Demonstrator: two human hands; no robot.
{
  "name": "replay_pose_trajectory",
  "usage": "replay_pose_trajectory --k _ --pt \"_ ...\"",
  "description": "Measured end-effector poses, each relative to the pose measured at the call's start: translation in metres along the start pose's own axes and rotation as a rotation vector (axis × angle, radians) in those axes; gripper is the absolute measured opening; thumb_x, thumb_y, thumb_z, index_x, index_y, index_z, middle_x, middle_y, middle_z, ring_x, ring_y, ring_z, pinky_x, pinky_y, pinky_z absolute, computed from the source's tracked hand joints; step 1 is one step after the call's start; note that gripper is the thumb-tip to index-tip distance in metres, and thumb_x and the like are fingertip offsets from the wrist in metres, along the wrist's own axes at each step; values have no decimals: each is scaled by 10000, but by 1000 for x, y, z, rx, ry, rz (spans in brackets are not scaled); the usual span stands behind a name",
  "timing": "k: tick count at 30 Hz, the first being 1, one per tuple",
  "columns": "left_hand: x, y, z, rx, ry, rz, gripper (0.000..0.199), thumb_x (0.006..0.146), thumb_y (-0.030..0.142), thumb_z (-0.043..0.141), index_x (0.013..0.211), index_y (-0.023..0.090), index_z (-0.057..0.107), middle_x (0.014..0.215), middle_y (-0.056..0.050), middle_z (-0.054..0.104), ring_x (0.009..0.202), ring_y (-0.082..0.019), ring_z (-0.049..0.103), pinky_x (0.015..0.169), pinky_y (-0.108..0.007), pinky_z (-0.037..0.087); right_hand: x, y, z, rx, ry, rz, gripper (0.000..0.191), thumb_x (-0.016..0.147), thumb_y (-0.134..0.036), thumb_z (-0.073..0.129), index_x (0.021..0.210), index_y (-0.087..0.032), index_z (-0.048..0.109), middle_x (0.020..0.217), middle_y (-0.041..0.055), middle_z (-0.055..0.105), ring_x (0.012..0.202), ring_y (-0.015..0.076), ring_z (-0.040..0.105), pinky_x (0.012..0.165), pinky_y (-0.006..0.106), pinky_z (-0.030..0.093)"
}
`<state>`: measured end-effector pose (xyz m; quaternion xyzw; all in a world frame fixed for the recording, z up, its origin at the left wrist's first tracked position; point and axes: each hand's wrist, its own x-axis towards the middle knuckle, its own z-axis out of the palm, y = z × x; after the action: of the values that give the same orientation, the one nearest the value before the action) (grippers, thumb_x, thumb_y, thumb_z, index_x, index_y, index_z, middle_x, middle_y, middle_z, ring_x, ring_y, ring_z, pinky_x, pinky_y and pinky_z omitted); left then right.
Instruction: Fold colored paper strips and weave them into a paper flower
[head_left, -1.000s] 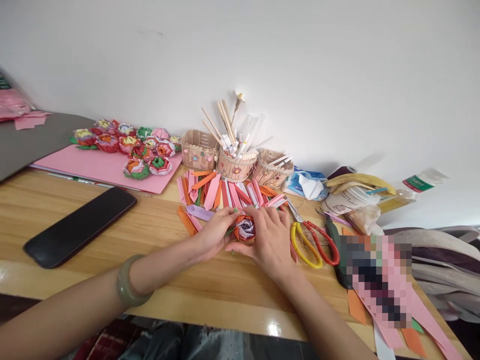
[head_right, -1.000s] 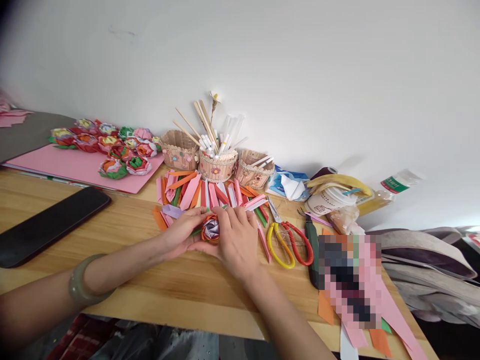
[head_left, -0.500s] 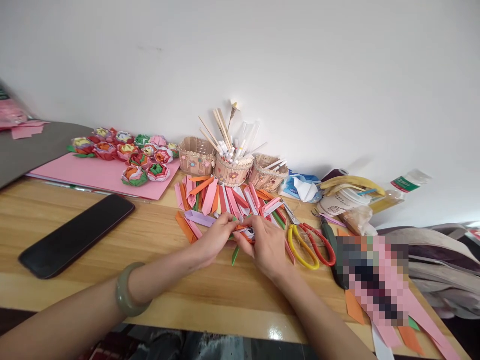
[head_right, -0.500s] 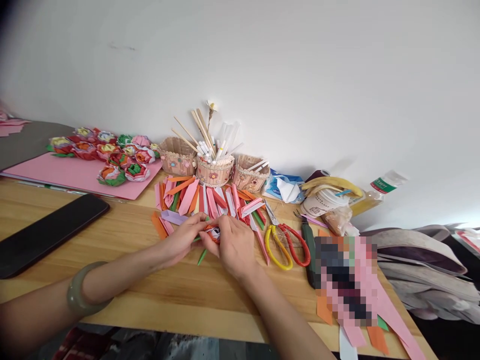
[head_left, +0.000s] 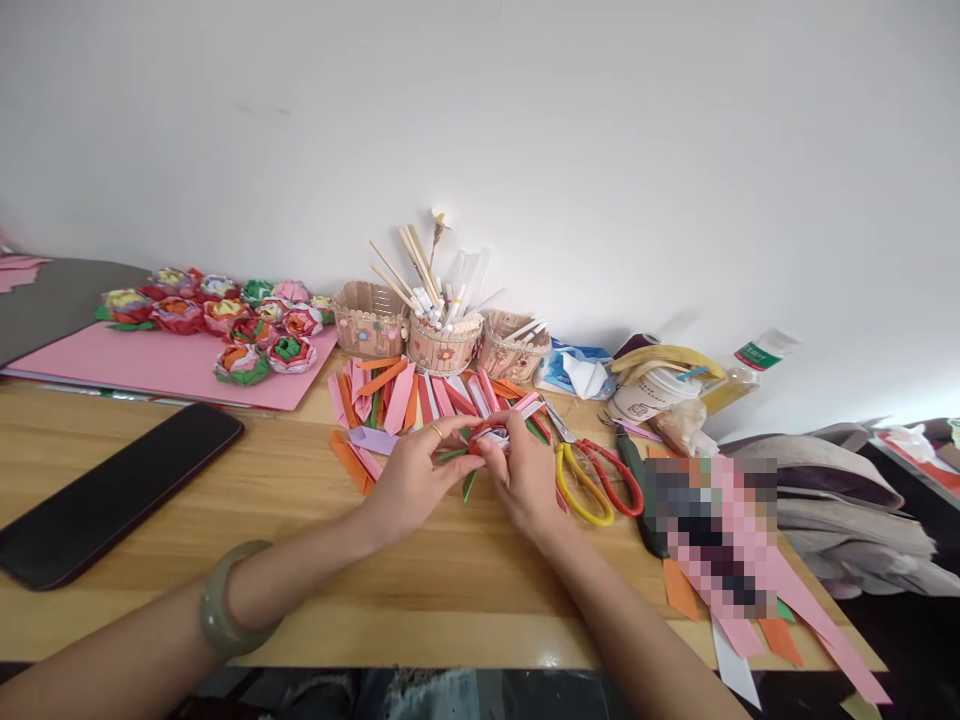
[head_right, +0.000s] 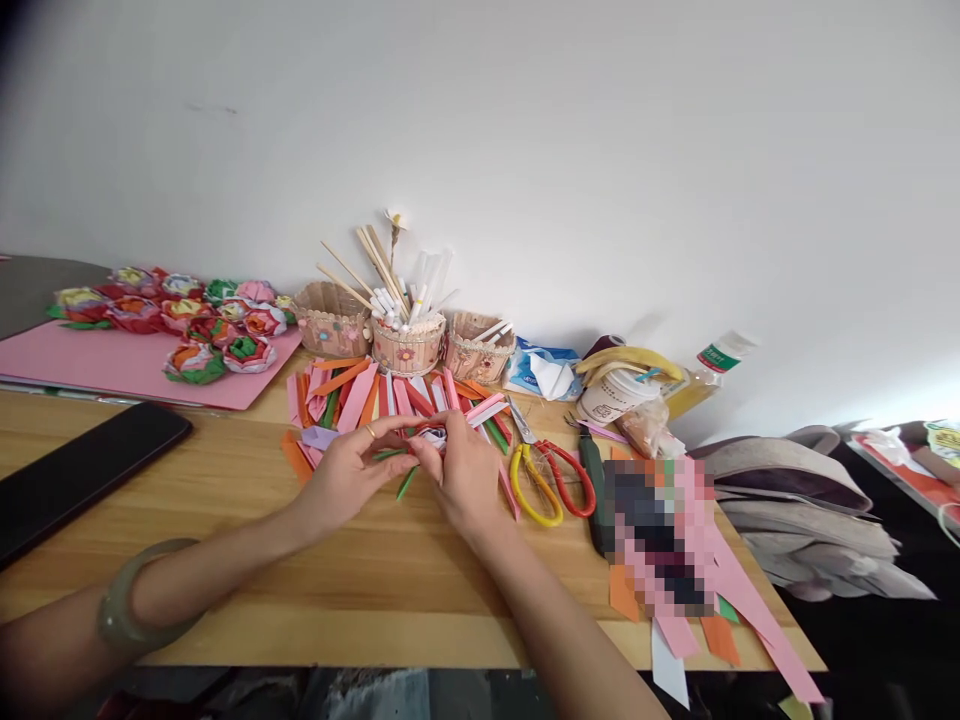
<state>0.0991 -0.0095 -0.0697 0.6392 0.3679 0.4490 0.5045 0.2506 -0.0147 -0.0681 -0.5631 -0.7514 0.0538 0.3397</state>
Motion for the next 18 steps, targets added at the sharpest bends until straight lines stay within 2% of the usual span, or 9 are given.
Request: replay_pose_trajectory --k 5,8,11,15,18 --pt "13 -8 -8 -60 108 -61 329 688 285 661 1005 202 632 922 -49 674 850 -177 598 774 -304 484 5 0 -4 320 -147 -35 510 820 -480 480 1216 -173 384 1136 124 567 957 217 573 799 332 449" --pt "19 -8 -12 -122 169 -52 338 673 273 670 999 191 633 979 -56 670 877 -180 599 772 -308 496 8 1 -5 349 -84 -56 488 812 -408 535 1238 -205 410 1208 113 520 1101 222 487 916 363 387" --pt "21 -7 -15 -154 189 -46 357 680 275 663 1023 185 623 1066 -67 649 917 -184 600 776 -306 502 10 3 -8 328 19 -70 390 843 -353 507 1214 -232 489 1133 85 546 1070 210 481 928 372 365" --pt "21 -8 -18 -112 139 -55 390 718 307 629 1092 197 607 1115 -69 636 975 -190 598 846 -316 479 11 5 -11 337 -12 -44 348 855 -310 498 1194 -244 538 902 47 583 879 188 517 801 331 418" --pt "20 -9 -18 -54 114 7 320 745 294 602 1052 211 639 1156 -57 618 1084 -189 550 955 -321 412 11 7 -11 311 -15 -66 312 845 -297 519 1149 -254 577 830 36 566 802 181 504 730 315 422"
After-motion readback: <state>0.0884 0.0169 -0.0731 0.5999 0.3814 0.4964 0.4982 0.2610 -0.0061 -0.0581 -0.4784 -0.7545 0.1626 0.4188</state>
